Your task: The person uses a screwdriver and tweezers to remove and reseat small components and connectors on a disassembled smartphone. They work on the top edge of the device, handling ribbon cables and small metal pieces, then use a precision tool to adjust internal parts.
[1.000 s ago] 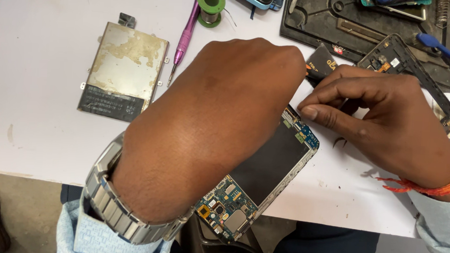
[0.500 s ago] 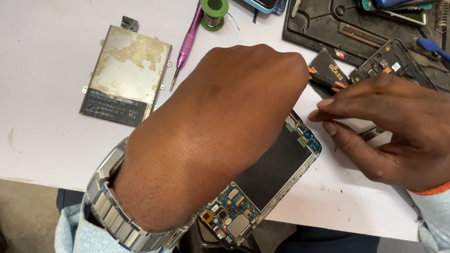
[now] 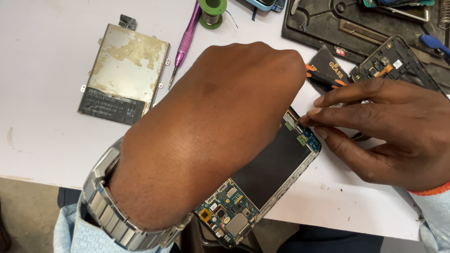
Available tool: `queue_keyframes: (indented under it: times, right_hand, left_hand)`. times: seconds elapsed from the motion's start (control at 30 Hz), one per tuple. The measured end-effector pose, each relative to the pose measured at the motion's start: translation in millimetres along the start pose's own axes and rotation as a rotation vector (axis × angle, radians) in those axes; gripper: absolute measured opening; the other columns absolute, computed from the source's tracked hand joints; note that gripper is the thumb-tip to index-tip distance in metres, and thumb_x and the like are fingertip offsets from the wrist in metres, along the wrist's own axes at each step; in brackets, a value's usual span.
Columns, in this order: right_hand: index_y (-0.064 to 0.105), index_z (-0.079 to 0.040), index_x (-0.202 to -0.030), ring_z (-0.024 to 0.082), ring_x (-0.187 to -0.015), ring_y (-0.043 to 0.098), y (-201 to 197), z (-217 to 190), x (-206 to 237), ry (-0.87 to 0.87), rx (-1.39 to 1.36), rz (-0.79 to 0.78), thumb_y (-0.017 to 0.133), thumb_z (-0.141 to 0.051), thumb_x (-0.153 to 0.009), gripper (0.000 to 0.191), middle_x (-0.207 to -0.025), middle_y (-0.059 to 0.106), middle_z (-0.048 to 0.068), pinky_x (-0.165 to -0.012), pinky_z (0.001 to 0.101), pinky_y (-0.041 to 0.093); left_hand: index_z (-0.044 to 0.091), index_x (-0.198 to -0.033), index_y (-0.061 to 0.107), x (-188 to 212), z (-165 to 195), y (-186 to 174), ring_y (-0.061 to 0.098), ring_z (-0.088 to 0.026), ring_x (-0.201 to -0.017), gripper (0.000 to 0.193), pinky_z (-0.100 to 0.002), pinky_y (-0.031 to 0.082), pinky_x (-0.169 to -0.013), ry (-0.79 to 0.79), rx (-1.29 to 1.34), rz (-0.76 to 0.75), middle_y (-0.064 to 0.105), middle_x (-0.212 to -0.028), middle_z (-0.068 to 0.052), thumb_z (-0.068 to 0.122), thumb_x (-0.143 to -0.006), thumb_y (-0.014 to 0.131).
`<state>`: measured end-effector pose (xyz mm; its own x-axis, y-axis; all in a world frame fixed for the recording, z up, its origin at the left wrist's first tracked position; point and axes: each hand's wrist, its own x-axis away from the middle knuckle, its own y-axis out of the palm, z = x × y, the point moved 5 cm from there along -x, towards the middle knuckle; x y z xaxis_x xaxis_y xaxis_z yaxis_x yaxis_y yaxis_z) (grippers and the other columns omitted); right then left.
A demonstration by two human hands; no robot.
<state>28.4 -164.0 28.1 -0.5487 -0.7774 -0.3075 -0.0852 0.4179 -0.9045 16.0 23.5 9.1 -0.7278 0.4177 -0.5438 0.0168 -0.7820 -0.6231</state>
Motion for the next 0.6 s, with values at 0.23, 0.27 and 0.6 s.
queue_keyframes:
  times: [0.23,0.27,0.6]
  right_hand:
    - [0.075,-0.001,-0.094,0.020,-0.080,0.076,0,-2,0,-0.013,0.023,0.011,0.084,-0.002,-0.077,0.019,-0.095,0.076,0.016,-0.065,0.0292,0.062]
    - [0.075,0.000,-0.095,0.021,-0.080,0.076,0,-2,0,-0.012,0.018,0.007,0.083,-0.002,-0.078,0.019,-0.095,0.076,0.016,-0.066,0.0294,0.062]
    - [0.073,0.004,-0.101,0.024,-0.087,0.077,1,7,5,0.109,-0.116,0.027,0.077,0.002,-0.084,0.018,-0.096,0.075,0.017,-0.072,0.0301,0.063]
  left_hand:
    - [0.002,-0.092,0.056,-2,-2,2,0.063,-0.035,-0.089,0.007,-0.046,0.049,-0.078,-0.031,-0.006,-0.028,0.062,-0.088,-0.013,0.002,-0.091,0.063]
    - [0.002,-0.093,0.056,-2,-1,2,0.063,-0.035,-0.089,0.007,-0.046,0.049,-0.079,-0.026,-0.003,-0.021,0.062,-0.089,-0.013,0.002,-0.091,0.063]
    - [0.002,-0.094,0.056,-1,0,1,0.063,-0.034,-0.090,0.006,-0.045,0.049,-0.080,-0.005,-0.010,-0.015,0.062,-0.090,-0.013,0.001,-0.091,0.062]
